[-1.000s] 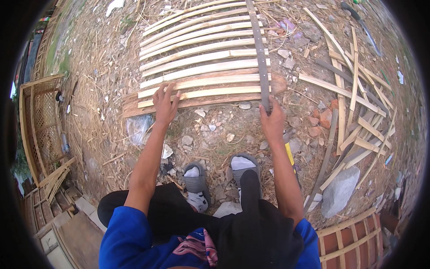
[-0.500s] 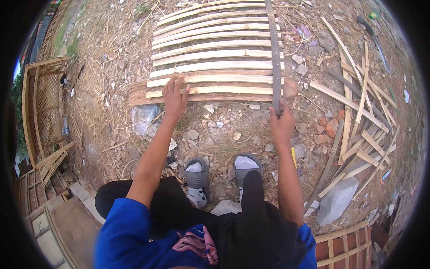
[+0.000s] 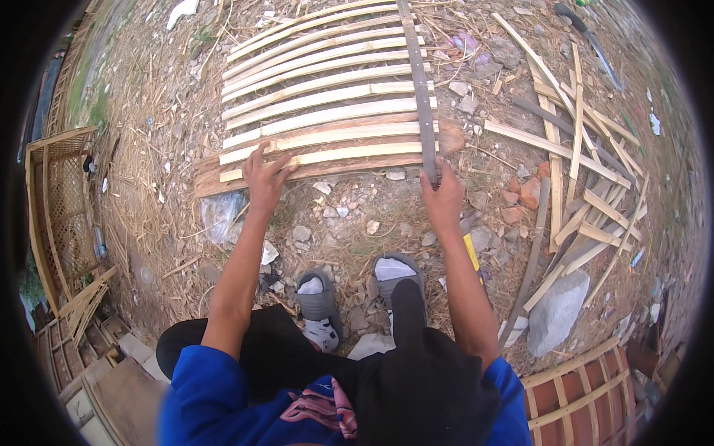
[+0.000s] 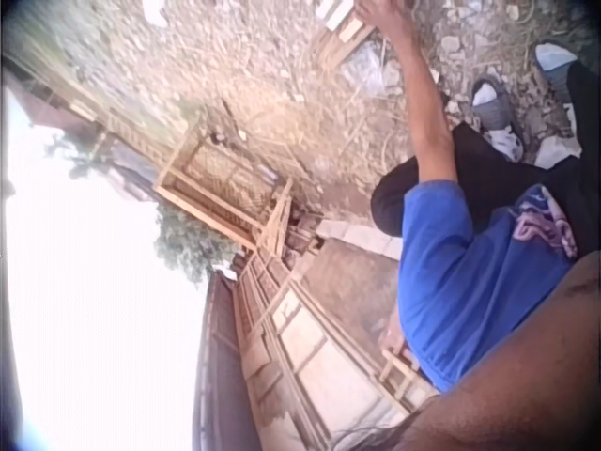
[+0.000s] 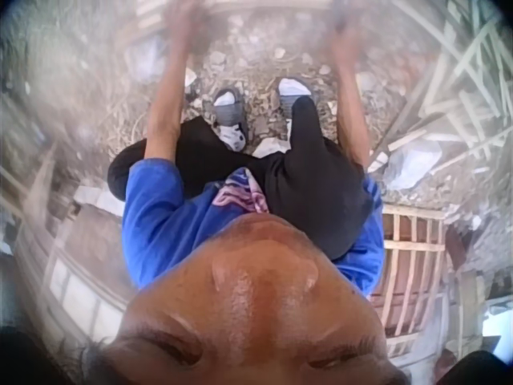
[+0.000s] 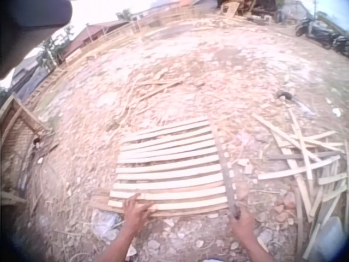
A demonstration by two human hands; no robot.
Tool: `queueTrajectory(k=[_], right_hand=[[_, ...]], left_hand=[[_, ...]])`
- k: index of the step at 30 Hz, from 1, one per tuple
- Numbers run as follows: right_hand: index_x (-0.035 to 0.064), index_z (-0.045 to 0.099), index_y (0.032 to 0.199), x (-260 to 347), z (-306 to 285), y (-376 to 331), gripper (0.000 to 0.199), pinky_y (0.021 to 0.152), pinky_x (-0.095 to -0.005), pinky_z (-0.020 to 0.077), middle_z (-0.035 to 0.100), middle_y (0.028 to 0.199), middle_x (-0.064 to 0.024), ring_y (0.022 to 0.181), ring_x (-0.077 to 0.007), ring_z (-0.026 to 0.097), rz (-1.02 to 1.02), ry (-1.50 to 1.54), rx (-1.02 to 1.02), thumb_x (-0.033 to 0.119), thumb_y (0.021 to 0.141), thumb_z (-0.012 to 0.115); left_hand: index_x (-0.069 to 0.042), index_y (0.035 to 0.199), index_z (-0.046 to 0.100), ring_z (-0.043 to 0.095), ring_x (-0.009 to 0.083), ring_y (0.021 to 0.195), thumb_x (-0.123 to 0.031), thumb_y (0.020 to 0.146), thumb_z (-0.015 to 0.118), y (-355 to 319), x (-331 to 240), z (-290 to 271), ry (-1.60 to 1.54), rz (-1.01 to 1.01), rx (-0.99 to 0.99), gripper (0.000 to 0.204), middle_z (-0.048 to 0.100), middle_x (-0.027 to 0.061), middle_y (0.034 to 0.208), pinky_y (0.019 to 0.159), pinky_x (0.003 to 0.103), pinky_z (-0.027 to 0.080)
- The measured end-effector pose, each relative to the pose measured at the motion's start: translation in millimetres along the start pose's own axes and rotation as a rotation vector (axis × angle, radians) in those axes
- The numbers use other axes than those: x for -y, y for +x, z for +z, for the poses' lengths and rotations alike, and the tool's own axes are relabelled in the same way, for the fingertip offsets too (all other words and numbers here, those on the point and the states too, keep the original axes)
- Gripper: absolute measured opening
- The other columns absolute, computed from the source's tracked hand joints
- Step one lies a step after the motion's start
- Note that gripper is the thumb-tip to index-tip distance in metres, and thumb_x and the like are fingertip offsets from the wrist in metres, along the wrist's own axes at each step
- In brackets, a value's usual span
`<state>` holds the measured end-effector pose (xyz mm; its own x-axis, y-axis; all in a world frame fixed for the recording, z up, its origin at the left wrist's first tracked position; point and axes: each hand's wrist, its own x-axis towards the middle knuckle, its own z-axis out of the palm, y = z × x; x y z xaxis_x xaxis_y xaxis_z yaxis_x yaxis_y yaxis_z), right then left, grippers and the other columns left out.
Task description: The person aligns a wooden slat onto a frame and uses a hammer to drive a nail through the slat into the supporting structure.
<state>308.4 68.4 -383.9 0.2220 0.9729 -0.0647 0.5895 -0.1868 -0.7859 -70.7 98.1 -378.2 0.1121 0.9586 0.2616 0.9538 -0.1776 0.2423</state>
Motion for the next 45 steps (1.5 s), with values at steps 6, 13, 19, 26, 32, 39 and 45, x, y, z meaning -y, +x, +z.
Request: queueTrajectory(k=[6, 13, 19, 26, 32, 39, 45], right_hand=[[-0.0067, 0.058, 0.12, 5, -3, 0, 0.043, 0.079, -0.0413, 0.0532, 0.067, 0.105, -0.0262, 0.093, -0.0381, 0.068, -0.026, 0.004, -0.026, 0.014, 0.085, 0.071], [-0.0067, 0.058, 0.12, 9, 9, -2, 0.042, 0.083, -0.0411, 0.0522, 0.066, 0.107, -0.0267, 0.096, -0.0384, 0.067, 0.012, 0.057, 0.022, 0.014, 0.086, 0.07], [-0.0068, 0.058, 0.122, 7, -4, -1, 0.041, 0.087, -0.0402, 0.0505, 0.066, 0.111, -0.0244, 0.101, -0.0355, 0.066, 0.176, 0.077, 0.074, 0.013, 0.087, 0.069], [-0.0068, 0.058, 0.123, 7, 3, -2, 0.043, 0.084, -0.0366, 0.0516, 0.068, 0.107, -0.0215, 0.096, -0.0282, 0.068, 0.111, 0.035, 0.038, 0.013, 0.087, 0.07], [-0.0014, 0.055, 0.129, 5, -2, -3, 0.049, 0.075, -0.0352, 0.0521, 0.067, 0.1, -0.0171, 0.084, -0.024, 0.066, 0.135, 0.017, 0.094, 0.02, 0.088, 0.071], [0.0036, 0.058, 0.125, 23, -59, -14, 0.038, 0.074, -0.0338, 0.0508, 0.061, 0.11, -0.0133, 0.087, -0.0204, 0.061, -0.036, -0.058, 0.088, 0.018, 0.091, 0.066], [0.0045, 0.063, 0.116, -10, -70, -71, 0.028, 0.07, -0.0308, 0.0516, 0.062, 0.102, -0.0098, 0.083, -0.0181, 0.06, -0.082, 0.021, 0.161, 0.012, 0.089, 0.065]], left_hand=[[-0.03, 0.104, 0.077, 0.043, 0.0284, 0.125, -0.037, 0.077, 0.076, -1, -1, 4, -0.001, -0.028, -0.003, 0.029, 0.05, 0.0064, 0.136, 0.103, 0.045, 0.028], [-0.028, 0.104, 0.077, 0.042, 0.0284, 0.125, -0.036, 0.077, 0.076, -8, 11, 5, 0.017, -0.02, -0.022, 0.027, 0.05, 0.007, 0.136, 0.102, 0.046, 0.028], [-0.029, 0.103, 0.076, 0.041, 0.0307, 0.126, -0.034, 0.076, 0.077, -4, 3, 13, -0.03, -0.033, -0.004, 0.027, 0.048, 0.0075, 0.137, 0.102, 0.05, 0.026], [-0.029, 0.101, 0.076, 0.041, 0.0317, 0.126, -0.035, 0.075, 0.078, -8, 5, 9, -0.05, -0.042, -0.024, 0.027, 0.048, 0.0074, 0.137, 0.102, 0.054, 0.026], [-0.025, 0.116, 0.068, 0.042, 0.0312, 0.128, -0.036, 0.081, 0.074, -12, 0, -6, -0.028, -0.114, -0.062, 0.036, 0.047, 0.0086, 0.137, 0.104, 0.062, 0.025], [-0.014, 0.113, 0.063, 0.053, 0.0319, 0.114, -0.017, 0.085, 0.064, -34, 57, -78, 0.089, -0.255, -0.205, 0.029, 0.06, 0.0109, 0.117, 0.099, 0.048, 0.037], [-0.011, 0.117, 0.064, 0.061, 0.0382, 0.102, -0.018, 0.085, 0.062, -118, 149, -110, 0.119, -0.753, 0.199, 0.033, 0.066, 0.0163, 0.109, 0.088, 0.048, 0.048]])
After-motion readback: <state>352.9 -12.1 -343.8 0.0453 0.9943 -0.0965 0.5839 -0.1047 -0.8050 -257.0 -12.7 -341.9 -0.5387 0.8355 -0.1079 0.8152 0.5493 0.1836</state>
